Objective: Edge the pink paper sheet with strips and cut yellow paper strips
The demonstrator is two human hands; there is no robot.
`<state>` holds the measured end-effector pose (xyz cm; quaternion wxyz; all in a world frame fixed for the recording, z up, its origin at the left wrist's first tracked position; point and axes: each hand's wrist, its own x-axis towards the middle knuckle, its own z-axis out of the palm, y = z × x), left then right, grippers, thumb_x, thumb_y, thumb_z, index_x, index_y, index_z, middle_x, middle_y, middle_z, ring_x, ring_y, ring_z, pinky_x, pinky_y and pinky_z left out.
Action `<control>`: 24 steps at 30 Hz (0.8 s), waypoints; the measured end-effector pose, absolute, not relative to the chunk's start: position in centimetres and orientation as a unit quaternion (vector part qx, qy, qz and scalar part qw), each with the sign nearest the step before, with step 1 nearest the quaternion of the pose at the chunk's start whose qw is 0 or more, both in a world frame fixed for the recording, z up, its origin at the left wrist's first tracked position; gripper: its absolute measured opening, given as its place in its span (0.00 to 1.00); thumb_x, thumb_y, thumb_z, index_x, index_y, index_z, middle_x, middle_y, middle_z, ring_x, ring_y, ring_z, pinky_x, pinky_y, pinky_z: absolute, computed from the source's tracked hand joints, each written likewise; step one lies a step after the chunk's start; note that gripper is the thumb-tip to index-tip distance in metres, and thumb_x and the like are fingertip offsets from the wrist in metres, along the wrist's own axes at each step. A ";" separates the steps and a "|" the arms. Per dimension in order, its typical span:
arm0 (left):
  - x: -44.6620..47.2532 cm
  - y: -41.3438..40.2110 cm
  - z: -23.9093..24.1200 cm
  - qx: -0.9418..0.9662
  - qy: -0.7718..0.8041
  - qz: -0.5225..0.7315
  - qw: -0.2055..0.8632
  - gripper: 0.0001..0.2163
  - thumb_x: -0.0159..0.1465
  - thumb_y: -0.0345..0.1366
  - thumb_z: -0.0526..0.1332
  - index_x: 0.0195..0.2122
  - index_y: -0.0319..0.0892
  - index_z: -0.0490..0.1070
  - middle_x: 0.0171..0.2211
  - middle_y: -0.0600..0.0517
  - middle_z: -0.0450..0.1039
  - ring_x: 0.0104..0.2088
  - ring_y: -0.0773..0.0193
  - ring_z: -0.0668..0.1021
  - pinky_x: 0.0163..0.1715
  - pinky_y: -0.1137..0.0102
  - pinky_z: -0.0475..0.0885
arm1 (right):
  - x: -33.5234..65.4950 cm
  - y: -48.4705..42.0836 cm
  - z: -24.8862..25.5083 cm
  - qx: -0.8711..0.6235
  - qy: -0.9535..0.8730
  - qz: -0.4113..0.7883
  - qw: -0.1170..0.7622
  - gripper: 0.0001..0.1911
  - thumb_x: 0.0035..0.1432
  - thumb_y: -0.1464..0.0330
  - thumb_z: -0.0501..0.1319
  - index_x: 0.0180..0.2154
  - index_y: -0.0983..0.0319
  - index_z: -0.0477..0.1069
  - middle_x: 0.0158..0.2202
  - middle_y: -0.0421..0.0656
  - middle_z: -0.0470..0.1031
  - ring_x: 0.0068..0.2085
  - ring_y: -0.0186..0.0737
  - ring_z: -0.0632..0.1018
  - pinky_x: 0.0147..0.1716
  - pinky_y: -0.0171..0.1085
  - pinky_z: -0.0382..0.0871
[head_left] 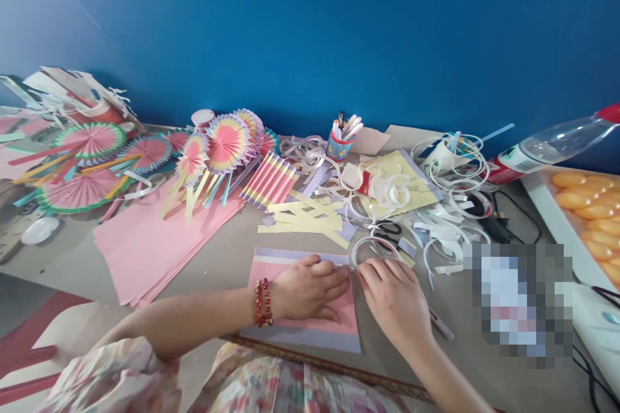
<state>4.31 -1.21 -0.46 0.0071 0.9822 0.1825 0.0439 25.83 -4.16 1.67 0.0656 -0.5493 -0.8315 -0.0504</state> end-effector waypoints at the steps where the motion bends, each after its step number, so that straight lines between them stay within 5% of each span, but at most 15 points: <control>1: 4.3 -1.2 -0.5 0.982 0.182 0.045 0.012 0.32 0.68 0.59 0.48 0.62 0.39 0.63 0.64 0.45 0.60 0.49 0.56 0.68 0.47 0.62 0.63 | 25.9 -4.2 1.5 -0.551 -0.830 -0.050 0.069 0.09 0.64 0.72 0.55 0.30 0.61 0.70 0.29 0.43 0.72 0.34 0.43 0.70 0.40 0.41 0.57; 17: 4.1 -1.4 -0.7 0.981 0.189 0.041 0.016 0.35 0.65 0.63 0.47 0.63 0.41 0.62 0.65 0.46 0.59 0.54 0.53 0.66 0.47 0.62 0.62 | 26.3 -5.3 -0.2 -0.548 -0.813 -0.055 0.189 0.12 0.68 0.71 0.52 0.34 0.62 0.72 0.34 0.44 0.77 0.38 0.42 0.73 0.43 0.40 0.58; 24: 4.1 -1.9 -1.6 0.977 0.208 0.051 -0.004 0.35 0.65 0.63 0.48 0.61 0.42 0.64 0.65 0.47 0.59 0.56 0.52 0.66 0.49 0.60 0.62 | 28.9 -4.9 2.7 -0.551 -0.804 -0.064 0.213 0.09 0.68 0.69 0.54 0.34 0.61 0.70 0.33 0.44 0.76 0.35 0.42 0.75 0.40 0.40 0.61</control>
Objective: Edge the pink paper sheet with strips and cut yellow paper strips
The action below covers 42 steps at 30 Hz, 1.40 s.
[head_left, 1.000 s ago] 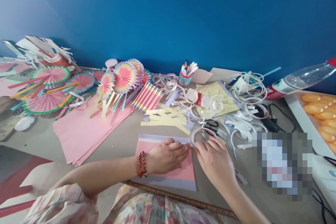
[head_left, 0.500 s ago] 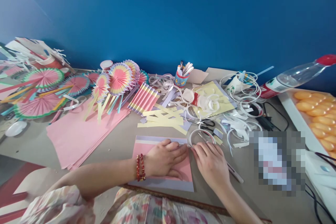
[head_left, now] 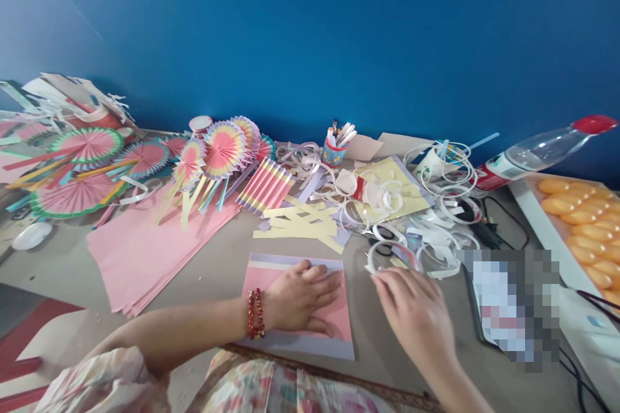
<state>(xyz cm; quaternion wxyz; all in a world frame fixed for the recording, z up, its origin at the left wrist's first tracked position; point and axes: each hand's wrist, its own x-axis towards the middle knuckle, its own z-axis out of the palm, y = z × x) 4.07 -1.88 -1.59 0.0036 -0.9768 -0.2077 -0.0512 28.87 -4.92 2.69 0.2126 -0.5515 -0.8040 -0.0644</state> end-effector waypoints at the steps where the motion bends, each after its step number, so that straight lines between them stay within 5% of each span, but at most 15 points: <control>1: 4.1 -1.9 -1.7 -0.976 -0.211 -0.054 0.004 0.34 0.66 0.63 0.47 0.62 0.42 0.64 0.65 0.47 0.59 0.56 0.52 0.66 0.50 0.60 0.61 | 29.6 -5.0 3.3 -0.553 -0.798 -0.067 0.229 0.08 0.67 0.68 0.55 0.35 0.61 0.70 0.33 0.44 0.77 0.36 0.42 0.75 0.41 0.40 0.62; 5: 4.0 -1.8 -1.8 -0.971 -0.217 -0.090 -0.036 0.32 0.67 0.60 0.50 0.62 0.39 0.63 0.63 0.43 0.63 0.56 0.52 0.68 0.50 0.60 0.63 | 30.7 -5.8 4.6 -0.524 -0.805 0.009 0.278 0.05 0.66 0.66 0.57 0.36 0.60 0.69 0.34 0.43 0.77 0.37 0.41 0.77 0.41 0.38 0.66; 10: 4.1 -1.5 1.0 -0.904 -0.305 -0.219 -0.202 0.14 0.70 0.44 0.54 0.48 0.42 0.71 0.55 0.45 0.70 0.49 0.58 0.73 0.49 0.63 0.65 | 28.4 -6.6 4.0 -0.516 -0.789 0.088 0.323 0.04 0.66 0.68 0.57 0.36 0.58 0.66 0.32 0.41 0.76 0.34 0.37 0.77 0.36 0.35 0.69; 14: 4.7 -1.6 4.4 -0.832 -0.341 -0.320 -0.299 0.10 0.69 0.43 0.58 0.43 0.44 0.72 0.44 0.48 0.75 0.46 0.60 0.75 0.48 0.65 0.67 | 26.8 -6.6 4.0 -0.500 -0.792 0.072 0.344 0.04 0.65 0.70 0.58 0.35 0.59 0.64 0.31 0.41 0.75 0.33 0.38 0.77 0.36 0.36 0.69; 27: 4.3 -2.4 6.6 -0.773 -0.386 -0.372 -0.339 0.06 0.66 0.35 0.61 0.32 0.41 0.69 0.32 0.50 0.74 0.37 0.63 0.75 0.43 0.69 0.69 | 24.6 -5.1 4.6 -0.415 -0.818 0.080 0.390 0.04 0.65 0.65 0.58 0.37 0.58 0.67 0.30 0.42 0.75 0.31 0.40 0.77 0.32 0.35 0.70; 36: -0.4 -2.3 9.5 -0.744 -0.431 -0.327 -0.392 0.05 0.66 0.33 0.59 0.32 0.42 0.66 0.32 0.53 0.72 0.36 0.65 0.74 0.40 0.72 0.66 | 25.5 -6.0 6.8 -0.426 -0.801 0.327 0.266 0.09 0.67 0.63 0.53 0.33 0.57 0.63 0.26 0.36 0.70 0.26 0.33 0.73 0.26 0.29 0.68; 42: -3.6 -4.0 9.2 -0.706 -0.510 -0.289 -0.398 0.06 0.67 0.35 0.56 0.32 0.43 0.65 0.32 0.54 0.70 0.35 0.65 0.72 0.38 0.73 0.65 | 27.4 -6.3 6.2 -0.432 -0.837 0.255 0.216 0.07 0.68 0.64 0.53 0.36 0.57 0.65 0.28 0.39 0.71 0.28 0.35 0.74 0.27 0.31 0.67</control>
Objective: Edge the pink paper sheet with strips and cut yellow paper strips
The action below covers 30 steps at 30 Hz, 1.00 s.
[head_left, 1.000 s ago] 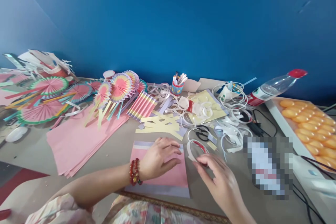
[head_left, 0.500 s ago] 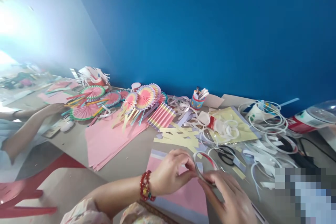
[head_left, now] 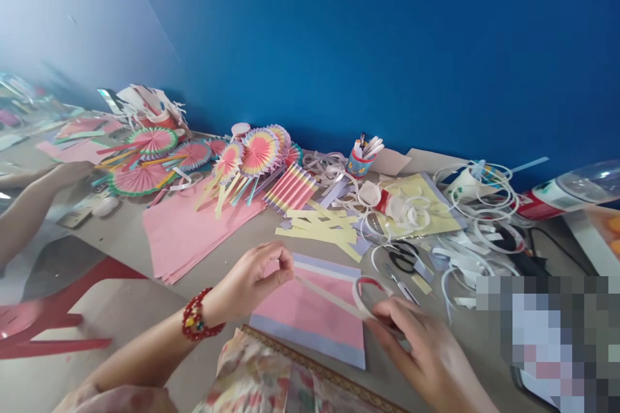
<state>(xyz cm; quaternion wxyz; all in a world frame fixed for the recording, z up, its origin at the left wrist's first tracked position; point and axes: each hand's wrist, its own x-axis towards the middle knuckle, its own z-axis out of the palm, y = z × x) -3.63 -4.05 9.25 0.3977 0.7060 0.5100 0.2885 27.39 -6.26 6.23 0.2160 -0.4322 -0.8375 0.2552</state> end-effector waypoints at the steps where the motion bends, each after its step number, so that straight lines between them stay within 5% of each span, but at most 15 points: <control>1: -4.2 -4.5 8.9 0.697 0.525 0.281 0.399 0.06 0.67 0.35 0.56 0.32 0.43 0.65 0.32 0.54 0.70 0.34 0.65 0.72 0.37 0.73 0.65 | 27.8 -6.4 5.9 -0.429 -0.846 0.237 0.209 0.07 0.68 0.65 0.53 0.37 0.57 0.66 0.29 0.39 0.71 0.29 0.36 0.75 0.28 0.32 0.67; 7: -6.3 -7.8 6.1 0.664 0.571 0.255 0.410 0.07 0.68 0.36 0.55 0.32 0.43 0.64 0.34 0.53 0.69 0.36 0.64 0.72 0.39 0.72 0.66 | 29.1 -8.3 4.7 -0.419 -0.880 0.111 0.194 0.10 0.69 0.64 0.51 0.46 0.56 0.69 0.37 0.42 0.77 0.40 0.39 0.79 0.36 0.33 0.69; 15: -7.2 -10.1 3.5 0.698 0.587 0.198 0.359 0.08 0.68 0.37 0.55 0.32 0.43 0.66 0.38 0.50 0.70 0.42 0.60 0.72 0.47 0.66 0.65 | 27.9 -10.2 4.3 -0.400 -0.889 0.104 0.197 0.12 0.69 0.70 0.48 0.40 0.59 0.70 0.31 0.40 0.77 0.32 0.37 0.77 0.40 0.38 0.64; 26: -8.3 -10.7 2.7 0.711 0.607 0.153 0.320 0.07 0.67 0.36 0.54 0.32 0.44 0.68 0.40 0.50 0.70 0.45 0.58 0.72 0.50 0.62 0.62 | 28.4 -9.3 3.7 -0.389 -0.900 0.103 0.170 0.15 0.69 0.72 0.49 0.50 0.60 0.71 0.31 0.40 0.76 0.33 0.38 0.75 0.45 0.41 0.61; 30: -8.3 -10.5 2.9 0.717 0.603 0.153 0.314 0.06 0.67 0.33 0.54 0.32 0.44 0.68 0.40 0.51 0.70 0.45 0.58 0.71 0.50 0.62 0.62 | 28.1 -9.9 3.5 -0.406 -0.890 0.092 0.188 0.10 0.69 0.72 0.51 0.43 0.61 0.72 0.29 0.40 0.76 0.29 0.36 0.75 0.44 0.41 0.61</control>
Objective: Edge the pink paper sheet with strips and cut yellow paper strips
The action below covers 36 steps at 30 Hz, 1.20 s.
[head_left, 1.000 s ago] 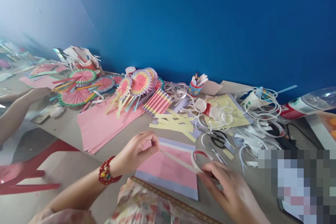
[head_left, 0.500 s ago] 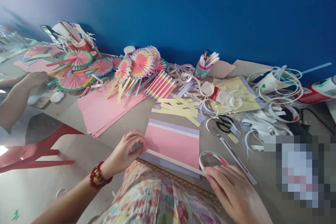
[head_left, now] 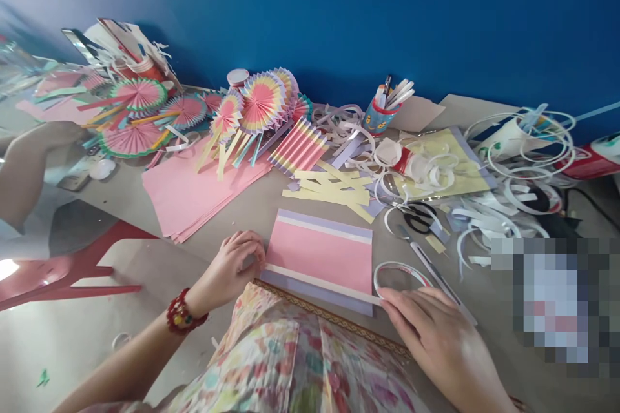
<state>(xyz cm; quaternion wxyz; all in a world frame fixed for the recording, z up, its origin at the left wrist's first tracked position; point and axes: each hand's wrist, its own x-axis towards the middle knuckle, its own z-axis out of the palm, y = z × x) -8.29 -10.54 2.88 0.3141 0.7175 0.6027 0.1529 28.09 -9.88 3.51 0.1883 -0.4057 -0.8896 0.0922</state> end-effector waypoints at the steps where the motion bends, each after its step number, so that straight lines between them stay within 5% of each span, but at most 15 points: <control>1: -8.3 -10.5 2.9 0.721 0.602 0.148 0.310 0.06 0.66 0.33 0.55 0.32 0.44 0.68 0.41 0.50 0.70 0.45 0.58 0.71 0.50 0.62 0.62 | 27.9 -10.0 3.5 -0.407 -0.889 0.094 0.189 0.10 0.69 0.72 0.52 0.40 0.61 0.72 0.28 0.39 0.76 0.29 0.35 0.74 0.43 0.41 0.61; 12: -8.4 -10.6 2.7 0.752 0.587 0.117 0.277 0.04 0.65 0.32 0.56 0.32 0.44 0.68 0.41 0.50 0.69 0.45 0.57 0.70 0.49 0.60 0.63 | 27.0 -10.0 4.3 -0.390 -0.907 0.065 0.148 0.19 0.69 0.73 0.46 0.34 0.60 0.73 0.25 0.39 0.75 0.28 0.36 0.76 0.49 0.43 0.60; 36: -8.0 -10.9 2.5 0.759 0.592 0.113 0.247 0.04 0.62 0.29 0.56 0.32 0.44 0.68 0.41 0.49 0.69 0.44 0.56 0.71 0.48 0.60 0.65 | 27.1 -10.3 3.4 -0.396 -0.904 0.080 0.141 0.17 0.69 0.72 0.47 0.36 0.59 0.73 0.23 0.38 0.72 0.27 0.34 0.74 0.51 0.43 0.59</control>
